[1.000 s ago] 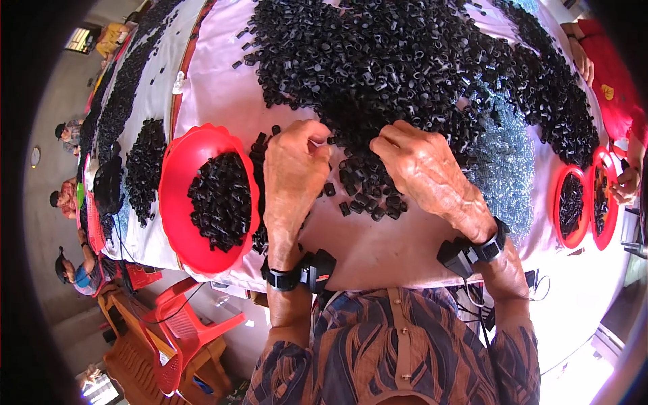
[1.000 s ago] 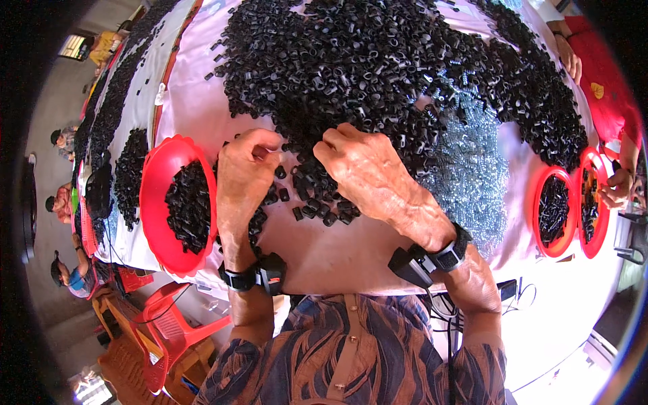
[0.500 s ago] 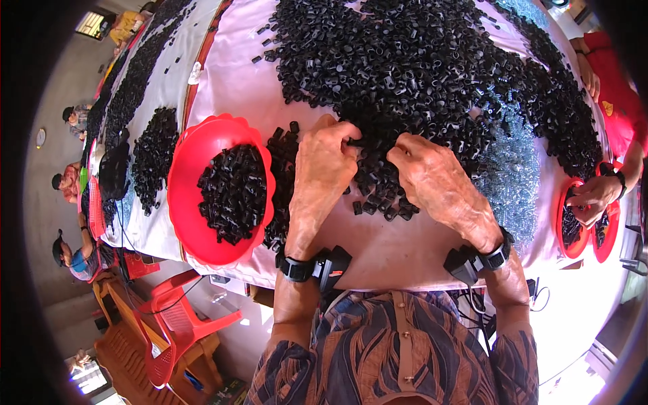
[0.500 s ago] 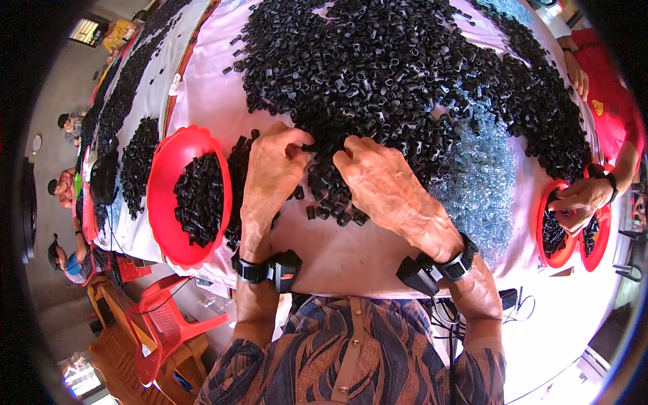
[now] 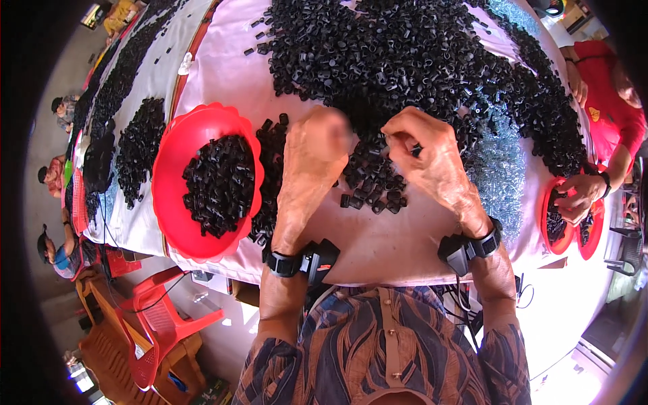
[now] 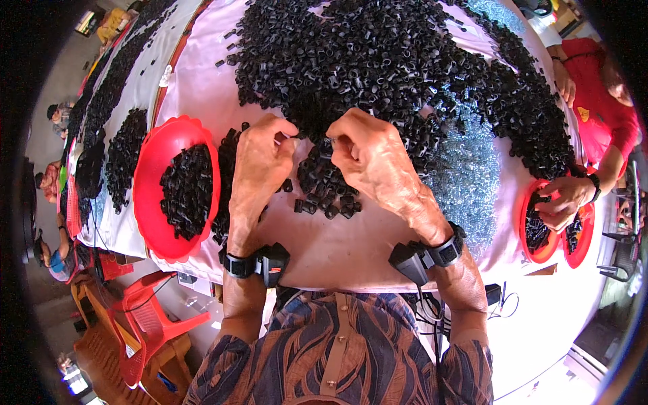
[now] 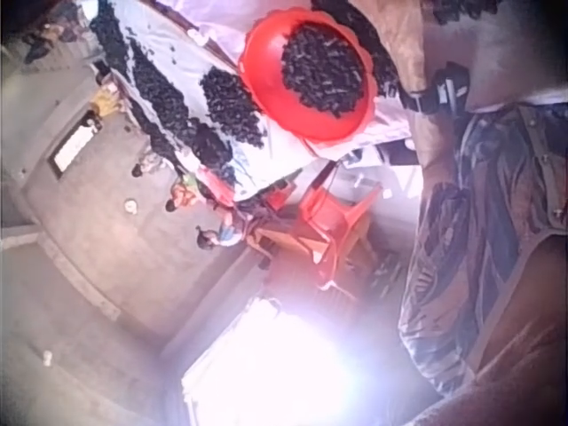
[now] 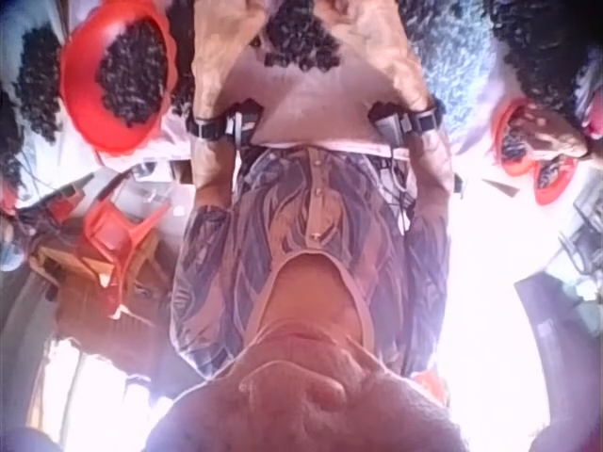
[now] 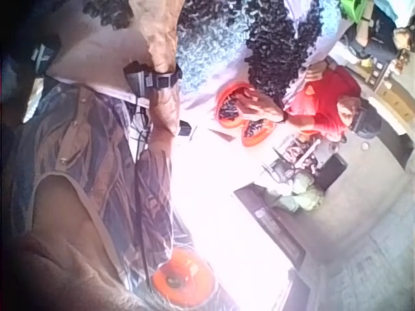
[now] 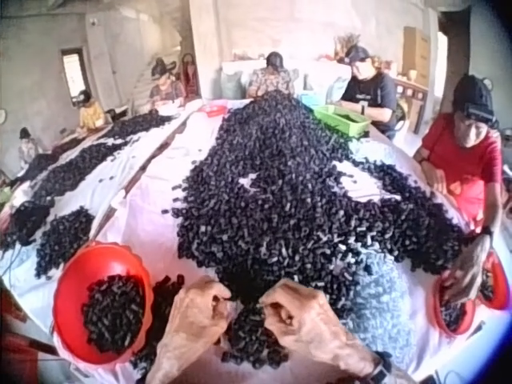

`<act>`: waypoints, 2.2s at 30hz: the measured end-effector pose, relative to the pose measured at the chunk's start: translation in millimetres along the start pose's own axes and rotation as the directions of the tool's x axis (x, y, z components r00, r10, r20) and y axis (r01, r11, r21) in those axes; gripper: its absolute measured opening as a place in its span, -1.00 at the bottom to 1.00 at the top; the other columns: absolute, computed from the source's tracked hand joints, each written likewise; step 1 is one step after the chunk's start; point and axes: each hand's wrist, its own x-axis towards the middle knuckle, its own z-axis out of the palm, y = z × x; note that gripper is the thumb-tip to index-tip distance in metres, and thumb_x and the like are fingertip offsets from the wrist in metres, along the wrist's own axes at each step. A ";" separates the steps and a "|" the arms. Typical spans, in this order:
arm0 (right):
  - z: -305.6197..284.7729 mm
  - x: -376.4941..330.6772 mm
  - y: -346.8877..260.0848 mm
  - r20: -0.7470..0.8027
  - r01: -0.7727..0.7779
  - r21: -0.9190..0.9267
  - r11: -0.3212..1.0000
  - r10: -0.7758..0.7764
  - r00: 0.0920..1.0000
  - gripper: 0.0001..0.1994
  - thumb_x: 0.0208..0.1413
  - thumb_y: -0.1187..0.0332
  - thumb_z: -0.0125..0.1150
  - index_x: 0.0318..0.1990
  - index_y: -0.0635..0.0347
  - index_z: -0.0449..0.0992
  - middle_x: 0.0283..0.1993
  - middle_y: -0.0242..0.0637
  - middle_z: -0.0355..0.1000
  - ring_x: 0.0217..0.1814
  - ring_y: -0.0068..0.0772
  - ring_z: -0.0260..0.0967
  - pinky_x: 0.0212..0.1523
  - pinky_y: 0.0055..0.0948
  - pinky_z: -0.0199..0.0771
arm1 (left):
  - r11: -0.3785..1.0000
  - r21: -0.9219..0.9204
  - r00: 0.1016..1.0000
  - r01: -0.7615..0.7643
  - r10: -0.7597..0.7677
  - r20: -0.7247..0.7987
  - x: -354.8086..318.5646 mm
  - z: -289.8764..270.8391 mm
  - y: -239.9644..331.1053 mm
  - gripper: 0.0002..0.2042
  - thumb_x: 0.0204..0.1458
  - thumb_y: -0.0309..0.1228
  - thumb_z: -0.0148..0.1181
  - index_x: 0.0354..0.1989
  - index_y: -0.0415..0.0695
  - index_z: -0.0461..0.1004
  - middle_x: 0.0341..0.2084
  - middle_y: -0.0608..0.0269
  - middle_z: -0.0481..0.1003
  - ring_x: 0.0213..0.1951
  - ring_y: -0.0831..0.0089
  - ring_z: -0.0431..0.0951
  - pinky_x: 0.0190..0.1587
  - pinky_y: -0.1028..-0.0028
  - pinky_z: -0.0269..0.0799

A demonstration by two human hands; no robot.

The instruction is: Sorting and inspecting small black plastic components at a manufacturing table.

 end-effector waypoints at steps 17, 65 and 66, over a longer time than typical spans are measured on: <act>-15.4 2.9 -11.4 -0.084 -0.191 0.641 0.743 0.316 0.945 -0.87 0.08 0.61 0.20 -0.20 0.39 0.51 -0.29 -0.27 0.53 -0.33 -0.56 0.51 -0.37 -0.60 0.53 | 0.429 -0.834 0.938 0.347 -0.143 0.317 3.9 0.8 18.6 -0.74 0.11 -0.53 0.15 -0.01 -0.20 0.50 -0.24 0.21 0.55 -0.27 0.48 0.56 -0.14 0.51 0.47; -11.1 6.4 -11.6 -0.127 -0.014 0.388 0.922 0.069 0.989 -0.95 0.04 0.57 0.27 -0.32 0.32 0.56 -0.32 -0.33 0.48 -0.39 -0.65 0.42 -0.46 -0.64 0.40 | 0.355 -0.843 0.914 0.404 -0.144 0.378 0.6 0.1 20.0 -0.83 0.09 -0.49 0.23 -0.17 -0.28 0.51 -0.32 0.07 0.58 -0.35 0.37 0.62 -0.25 0.46 0.57; -10.7 6.4 -8.4 -0.170 -0.020 0.371 0.928 0.090 0.981 -0.94 0.03 0.57 0.28 -0.32 0.34 0.55 -0.33 -0.32 0.49 -0.40 -0.66 0.41 -0.45 -0.65 0.40 | 0.331 -0.853 0.915 0.404 -0.157 0.372 -0.3 -0.2 19.3 -0.82 0.09 -0.47 0.24 -0.17 -0.26 0.51 -0.32 0.07 0.59 -0.35 0.39 0.61 -0.25 0.47 0.57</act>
